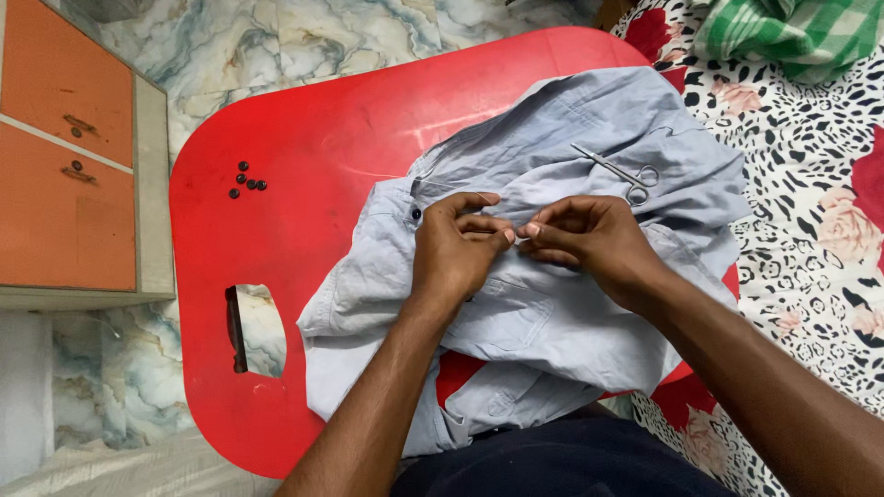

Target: The person sews a black button onto a light blue shirt using a needle and thread. They repeatedly pass the needle through the button and fabric, pull the thread tight, and adjust the shirt as needed.

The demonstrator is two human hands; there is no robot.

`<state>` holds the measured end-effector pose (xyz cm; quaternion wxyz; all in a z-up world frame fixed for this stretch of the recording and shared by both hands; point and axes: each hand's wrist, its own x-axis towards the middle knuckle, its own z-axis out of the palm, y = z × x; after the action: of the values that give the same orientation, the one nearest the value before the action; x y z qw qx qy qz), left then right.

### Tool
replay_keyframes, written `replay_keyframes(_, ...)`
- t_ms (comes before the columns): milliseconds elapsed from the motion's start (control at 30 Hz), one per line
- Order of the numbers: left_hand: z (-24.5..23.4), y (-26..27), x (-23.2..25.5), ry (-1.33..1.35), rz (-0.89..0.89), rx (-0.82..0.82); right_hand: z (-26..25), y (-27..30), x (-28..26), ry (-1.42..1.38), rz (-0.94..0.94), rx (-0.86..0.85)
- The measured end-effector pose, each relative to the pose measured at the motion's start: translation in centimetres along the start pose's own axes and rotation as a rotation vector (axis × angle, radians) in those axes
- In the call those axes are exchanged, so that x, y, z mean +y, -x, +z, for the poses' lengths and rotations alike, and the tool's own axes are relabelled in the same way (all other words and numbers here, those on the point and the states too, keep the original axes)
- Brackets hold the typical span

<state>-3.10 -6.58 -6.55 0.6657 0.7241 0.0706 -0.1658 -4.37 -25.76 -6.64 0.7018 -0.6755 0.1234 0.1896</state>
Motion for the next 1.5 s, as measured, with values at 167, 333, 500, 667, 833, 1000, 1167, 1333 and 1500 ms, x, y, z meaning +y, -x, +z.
replay_keyframes(167,0.2,0.4,-0.1,-0.118,0.049,0.042,-0.8,-0.5,0.5,0.031,0.017,0.046)
replay_keyframes(333,0.4,1.0,-0.1,-0.136,0.040,0.064,-1.6,-0.6,-0.7,0.329,-0.123,0.040)
replay_keyframes(500,0.3,1.2,-0.1,-0.222,0.065,0.035,-1.4,-0.5,-1.3,0.538,-0.105,0.052)
replay_keyframes(667,-0.1,1.2,0.3,-0.451,0.219,-0.006,-1.2,-0.6,-1.1,0.450,-0.091,-0.095)
replay_keyframes(833,-0.1,0.6,1.1,-0.414,0.123,-0.033,-0.5,-0.7,-0.5,0.556,0.009,-0.188)
replay_keyframes(1000,-0.1,1.1,1.2,-0.353,0.060,-0.017,0.3,-1.1,-0.5,0.334,0.095,-0.177)
replay_keyframes(1167,0.2,1.5,1.5,-0.229,0.061,0.029,-0.3,-1.2,-0.6,0.164,0.197,-0.121)
replay_keyframes(1333,0.6,3.0,2.7,-0.232,0.016,0.143,-0.6,-0.9,-1.1,0.016,0.240,-0.105)
replay_keyframes(1500,1.6,4.4,3.9,-0.155,-0.048,0.287,-0.2,-0.1,-2.4,-0.141,0.230,-0.090)
